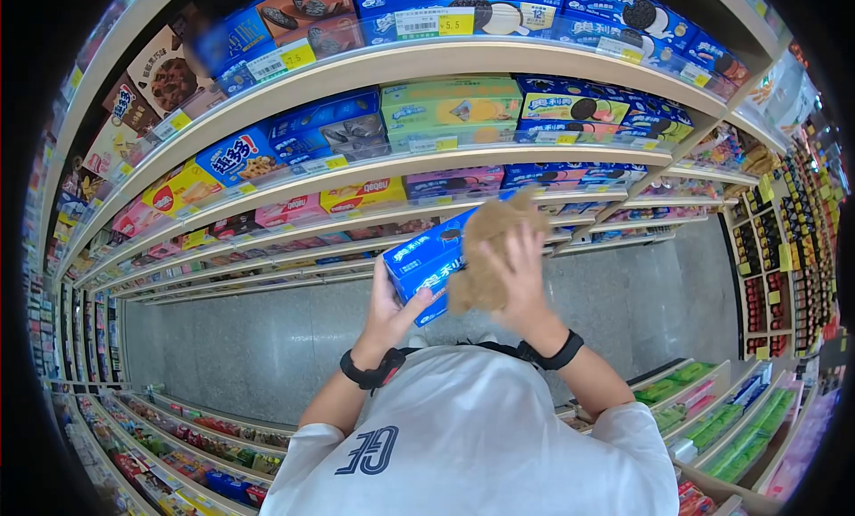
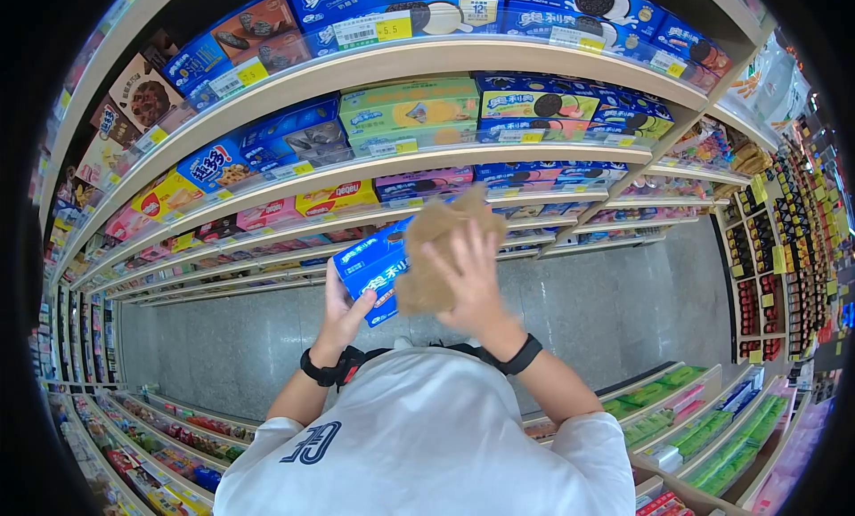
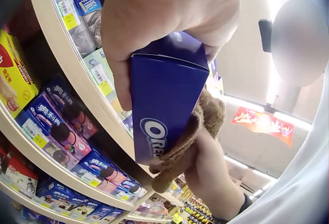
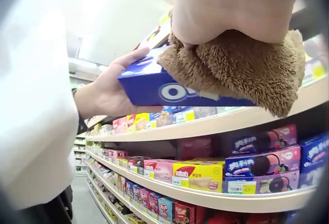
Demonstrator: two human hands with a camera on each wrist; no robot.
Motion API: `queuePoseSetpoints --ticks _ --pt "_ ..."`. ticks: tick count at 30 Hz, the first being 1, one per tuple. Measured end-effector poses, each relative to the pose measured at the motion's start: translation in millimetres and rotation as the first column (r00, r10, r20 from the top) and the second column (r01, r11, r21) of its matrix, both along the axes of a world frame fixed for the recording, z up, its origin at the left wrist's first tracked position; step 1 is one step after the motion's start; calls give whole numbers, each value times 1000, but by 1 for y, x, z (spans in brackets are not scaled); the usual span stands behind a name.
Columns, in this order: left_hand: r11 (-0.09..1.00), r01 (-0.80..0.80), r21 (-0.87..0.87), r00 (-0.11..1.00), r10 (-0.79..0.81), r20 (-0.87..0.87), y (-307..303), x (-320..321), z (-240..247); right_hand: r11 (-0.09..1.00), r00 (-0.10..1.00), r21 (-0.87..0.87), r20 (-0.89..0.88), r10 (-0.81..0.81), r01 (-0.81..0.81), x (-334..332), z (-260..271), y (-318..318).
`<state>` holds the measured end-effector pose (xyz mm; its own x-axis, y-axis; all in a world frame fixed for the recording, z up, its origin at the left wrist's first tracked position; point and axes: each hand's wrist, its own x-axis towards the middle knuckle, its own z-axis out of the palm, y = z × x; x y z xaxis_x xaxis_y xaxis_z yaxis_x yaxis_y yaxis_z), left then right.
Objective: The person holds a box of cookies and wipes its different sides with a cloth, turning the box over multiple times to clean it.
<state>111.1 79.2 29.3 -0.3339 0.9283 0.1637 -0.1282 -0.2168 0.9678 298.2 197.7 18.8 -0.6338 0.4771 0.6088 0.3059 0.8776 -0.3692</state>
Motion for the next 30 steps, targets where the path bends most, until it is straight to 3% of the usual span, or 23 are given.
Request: queuePoseSetpoints --ticks 1,2,4,6,9,10,12,14,16,17,21,23,26,30 --pt "1000 1 1 1000 -1 0 1 1 -2 994 996 -61 20 92 -91 -5 12 -8" --pt "1000 -14 10 1000 14 3 1 1 -5 994 996 -60 20 91 -90 -9 20 -15" --pt "999 -32 21 999 32 4 0 1 -5 971 962 -14 131 238 -238 -14 29 -24" --pt "998 -59 36 998 58 21 -3 1 -4 973 968 -3 98 230 -230 -16 32 -20" --pt "997 -71 12 995 70 66 -8 -4 -1 999 999 16 15 44 -45 -10 27 3" --pt "997 -75 16 995 74 68 -8 -5 1 999 999 20 17 49 -49 -9 24 10" --pt "996 -86 22 996 87 -15 -9 -3 3 994 993 44 51 -105 103 -8 22 15" --pt "995 -102 6 995 102 -13 -8 -2 1 998 996 27 67 -64 62 -13 24 5" --pt "997 -73 -14 985 69 -161 -8 -3 -5 967 966 -103 84 244 -235 -20 33 -13" --pt "995 -66 -76 986 53 -157 -10 -4 -6 963 961 -93 90 261 -253 -22 39 -20" --pt "998 -60 3 975 59 -213 -13 -3 -5 974 962 -76 156 225 -216 -16 40 -3" --pt "997 -79 -6 977 77 -200 -12 -5 -3 999 998 -53 67 5 -2 -11 24 12" --pt "997 -10 -82 979 -7 -202 -13 -8 1 993 994 -68 54 -93 97 -8 15 15" --pt "991 18 -133 982 -43 -182 -16 -6 0 992 995 -88 45 91 -87 -14 30 -4"
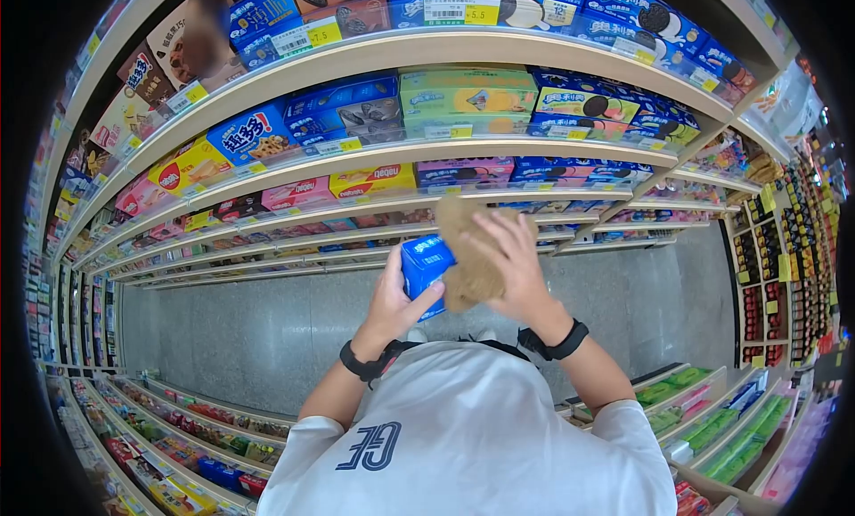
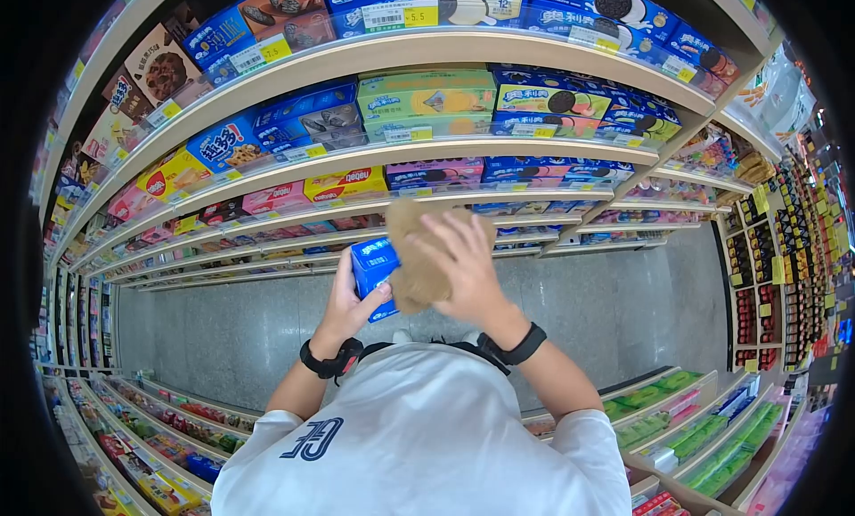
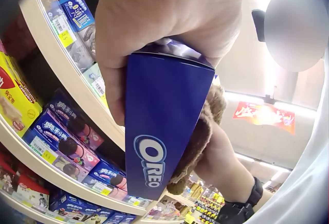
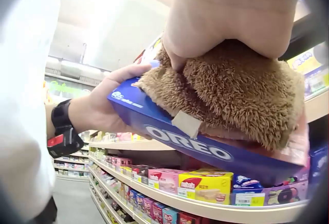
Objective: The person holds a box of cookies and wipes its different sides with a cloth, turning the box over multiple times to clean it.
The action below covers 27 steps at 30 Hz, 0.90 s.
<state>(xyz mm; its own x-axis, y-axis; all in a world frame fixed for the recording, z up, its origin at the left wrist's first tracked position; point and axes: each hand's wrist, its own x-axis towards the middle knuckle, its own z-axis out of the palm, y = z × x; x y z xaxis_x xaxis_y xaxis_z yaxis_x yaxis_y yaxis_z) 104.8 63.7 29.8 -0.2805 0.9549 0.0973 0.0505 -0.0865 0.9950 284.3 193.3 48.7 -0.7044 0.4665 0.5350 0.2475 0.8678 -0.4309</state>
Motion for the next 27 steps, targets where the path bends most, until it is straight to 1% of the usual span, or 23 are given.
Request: queuePoseSetpoints --ticks 2,3,4,6,7,9,10,12,13,15,19,21,22,24,25,27 --pt "999 11 -39 999 -13 -47 -2 1 -4 994 994 -5 36 108 -107 -3 7 -9" --pt "992 -93 89 995 96 -30 1 6 -7 994 994 -14 17 109 -109 -4 9 -9" --pt "991 -92 92 995 96 -31 3 6 -10 994 994 -11 16 108 -108 -4 9 -7" --pt "984 -116 135 984 132 -122 2 7 -15 996 997 -64 -43 63 -66 -4 5 -2" --pt "983 -121 135 983 137 -120 1 7 -15 995 997 -63 -42 69 -71 -4 2 -1" --pt "993 -96 65 988 103 -114 1 5 -15 993 994 -101 -95 56 -66 -6 -1 2" --pt "993 -98 67 988 105 -113 1 4 -15 993 994 -99 -94 58 -68 -6 1 1" --pt "999 -39 28 960 45 -276 1 2 -9 973 976 -95 -79 204 -211 -8 8 -1" --pt "999 -40 28 960 47 -276 0 3 -4 973 976 -94 -78 205 -212 -9 11 -3" --pt "999 -27 27 926 35 -376 -1 7 5 937 947 -134 -29 321 -322 -12 17 -5" --pt "999 -42 -3 917 37 -396 -1 9 0 945 960 -177 -3 279 -276 -15 14 -6" --pt "997 -60 38 915 70 -398 0 9 -2 955 971 -174 -38 236 -239 -16 13 -8" --pt "997 -59 41 915 71 -397 1 9 -1 956 971 -171 -37 236 -238 -16 13 -9" --pt "996 -89 31 908 94 -407 1 9 2 972 983 -159 -85 161 -173 -17 13 -11" --pt "995 -91 32 908 97 -407 0 9 5 972 983 -158 -84 163 -175 -17 12 -11" --pt "995 -100 -20 920 85 -381 -1 10 10 965 981 -221 -161 109 -143 -17 8 -9"
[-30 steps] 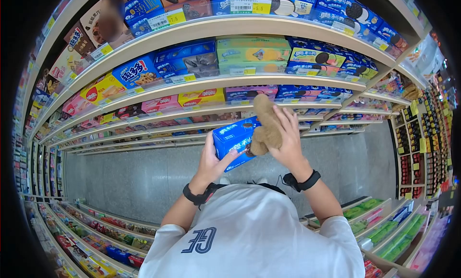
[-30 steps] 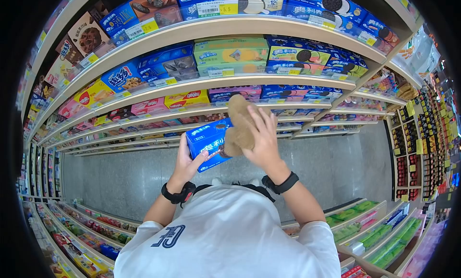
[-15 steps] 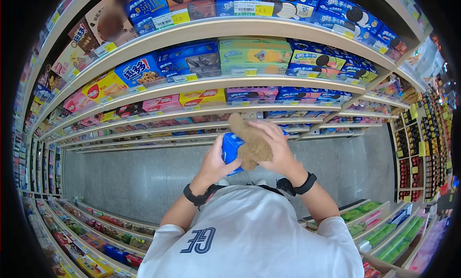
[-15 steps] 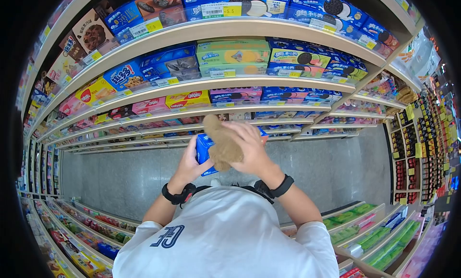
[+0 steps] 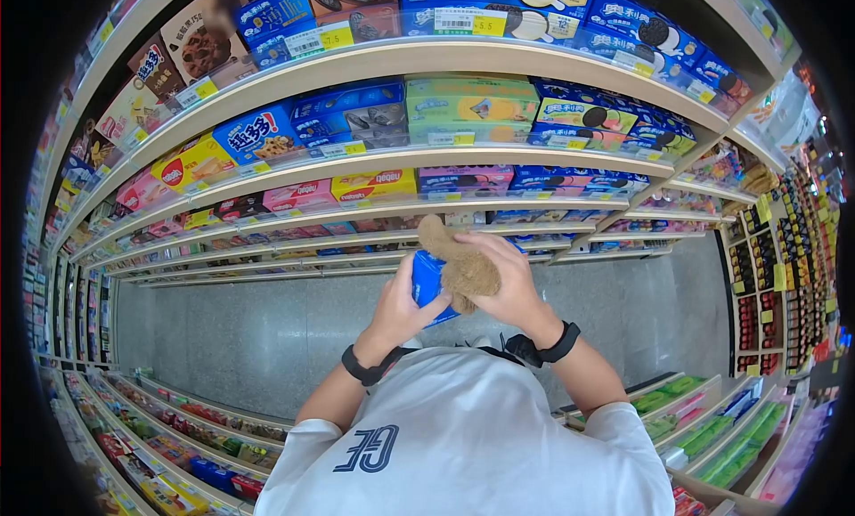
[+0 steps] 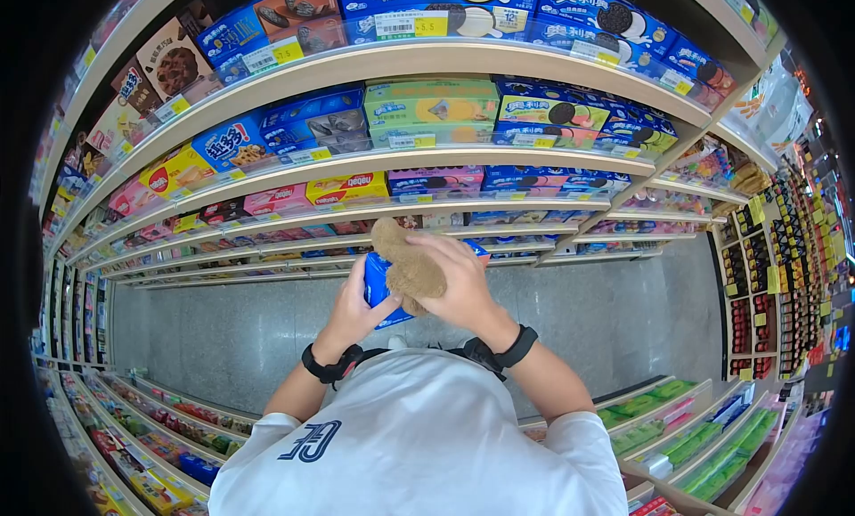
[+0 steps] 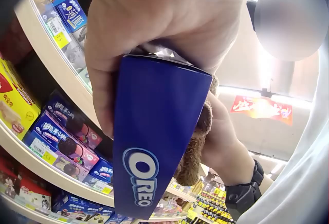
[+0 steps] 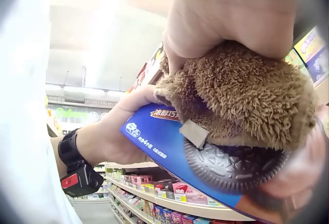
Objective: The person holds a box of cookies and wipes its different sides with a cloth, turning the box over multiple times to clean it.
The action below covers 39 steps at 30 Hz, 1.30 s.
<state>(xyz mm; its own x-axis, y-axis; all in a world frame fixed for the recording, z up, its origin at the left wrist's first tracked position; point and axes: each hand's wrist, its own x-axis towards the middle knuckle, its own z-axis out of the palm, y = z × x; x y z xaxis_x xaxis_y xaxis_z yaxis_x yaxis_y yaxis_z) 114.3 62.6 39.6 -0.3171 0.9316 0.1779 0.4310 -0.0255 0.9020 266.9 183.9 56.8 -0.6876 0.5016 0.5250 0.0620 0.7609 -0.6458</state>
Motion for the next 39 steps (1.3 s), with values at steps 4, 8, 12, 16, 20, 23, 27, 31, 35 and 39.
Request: queuePoseSetpoints --ticks 4,8,12,16,20,23,27,31,35,39 --pt "992 -37 122 968 5 251 -7 -9 -18 993 994 -52 1 -108 108 11 -12 15" --pt "980 -105 169 934 38 356 -18 -22 -24 925 948 -239 -45 -315 296 30 -38 36" --pt "954 -174 244 851 21 524 -22 -26 -31 717 941 -681 -126 -314 148 43 -69 46" --pt "947 -204 250 818 25 575 -23 -24 -33 277 904 -928 -324 -278 -248 50 -65 28" --pt "949 -208 238 783 16 621 -24 -24 -34 287 913 -908 -364 -181 -305 61 -63 26" --pt "948 -163 272 813 -27 582 -21 -24 -24 319 948 -915 -297 -112 -249 63 -56 24" --pt "949 -119 293 823 -71 564 -17 -24 -20 291 939 -926 -299 -170 -242 62 -61 22" --pt "956 -110 274 835 -61 547 -18 -24 -15 301 935 -928 -288 -206 -220 63 -67 21" --pt "957 -113 267 836 -54 547 -18 -25 -15 289 935 -929 -296 -196 -233 62 -67 21" --pt "955 -105 277 834 -67 547 -17 -26 -16 293 931 -927 -301 -207 -235 60 -66 21"
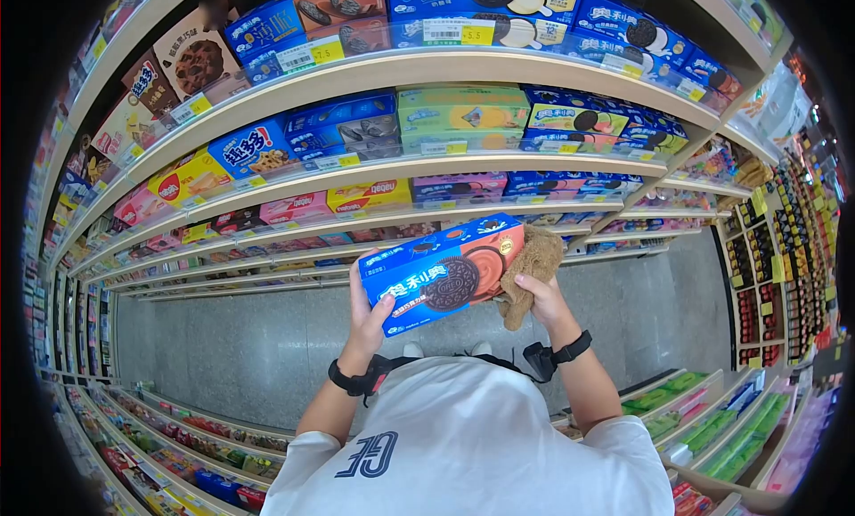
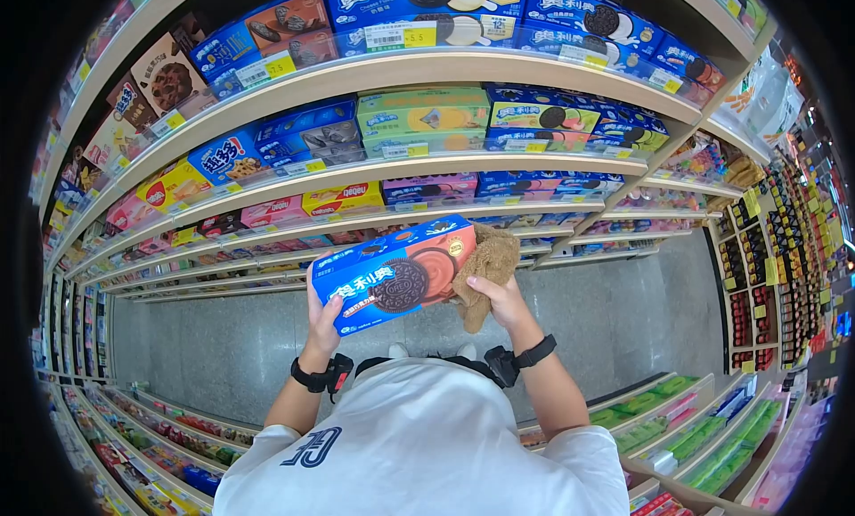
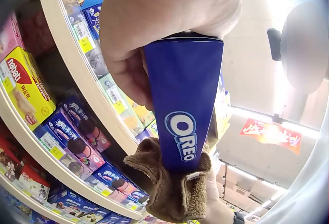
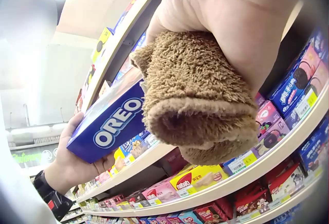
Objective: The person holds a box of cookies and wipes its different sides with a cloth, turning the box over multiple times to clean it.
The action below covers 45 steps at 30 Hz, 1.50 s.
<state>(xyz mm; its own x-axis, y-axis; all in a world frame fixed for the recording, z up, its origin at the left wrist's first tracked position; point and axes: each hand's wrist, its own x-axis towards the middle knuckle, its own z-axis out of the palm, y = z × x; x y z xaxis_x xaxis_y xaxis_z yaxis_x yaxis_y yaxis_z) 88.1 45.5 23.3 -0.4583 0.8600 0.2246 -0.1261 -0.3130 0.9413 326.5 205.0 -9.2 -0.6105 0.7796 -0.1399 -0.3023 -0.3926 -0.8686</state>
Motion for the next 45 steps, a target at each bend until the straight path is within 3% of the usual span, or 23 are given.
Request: queuePoseSetpoints --ticks 35,40,42,45 --pt "999 25 -47 1000 -25 5 3 1 -7 999 999 -34 12 -39 39 3 -15 2" --pt "984 132 -119 986 -143 -87 2 -9 0 986 986 -29 -10 -165 165 6 -14 10" --pt "974 118 -191 965 -158 -209 5 -8 6 980 979 -16 -31 -200 199 5 -8 13" --pt "950 191 -247 956 -238 -175 8 -4 4 958 953 -11 -102 -286 286 -2 10 15"
